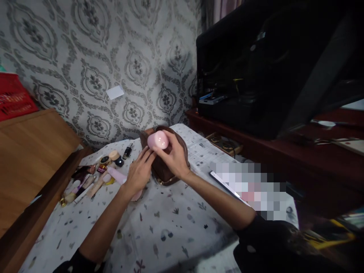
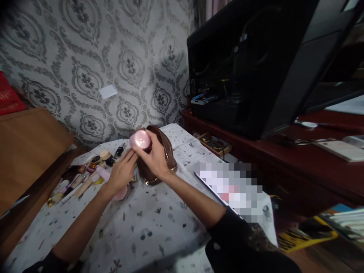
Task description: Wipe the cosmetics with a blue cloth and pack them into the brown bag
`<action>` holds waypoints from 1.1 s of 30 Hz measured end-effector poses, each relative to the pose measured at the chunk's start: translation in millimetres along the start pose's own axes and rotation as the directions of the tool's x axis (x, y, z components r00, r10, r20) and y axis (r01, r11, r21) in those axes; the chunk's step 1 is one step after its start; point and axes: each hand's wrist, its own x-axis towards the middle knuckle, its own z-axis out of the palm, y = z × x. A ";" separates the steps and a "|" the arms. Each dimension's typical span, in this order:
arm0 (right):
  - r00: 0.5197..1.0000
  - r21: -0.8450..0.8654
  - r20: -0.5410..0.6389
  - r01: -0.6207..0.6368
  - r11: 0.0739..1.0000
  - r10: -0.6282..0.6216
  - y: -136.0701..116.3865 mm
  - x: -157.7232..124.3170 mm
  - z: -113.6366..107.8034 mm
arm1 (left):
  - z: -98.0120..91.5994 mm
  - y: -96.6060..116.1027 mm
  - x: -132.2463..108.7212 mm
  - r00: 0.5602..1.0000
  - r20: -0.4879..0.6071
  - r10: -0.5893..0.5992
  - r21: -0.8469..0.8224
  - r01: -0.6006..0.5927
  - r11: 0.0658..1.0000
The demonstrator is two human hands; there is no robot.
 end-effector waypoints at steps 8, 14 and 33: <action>0.996 -0.115 0.051 -0.067 0.991 0.073 27.2 12.5 -18.7 | -4.7 3.7 -10.3 0.994 -0.098 -0.058 -0.064 0.052 0.997; 0.989 -0.174 0.106 -0.085 0.981 0.105 16.7 -3.7 -14.3 | 6.7 3.2 -13.8 0.976 -0.192 -0.099 -0.184 0.063 0.981; 0.736 -0.761 0.221 -0.281 0.586 0.640 47.5 55.9 31.0 | 14.5 1.0 -21.3 0.967 -0.223 -0.127 -0.303 0.055 0.952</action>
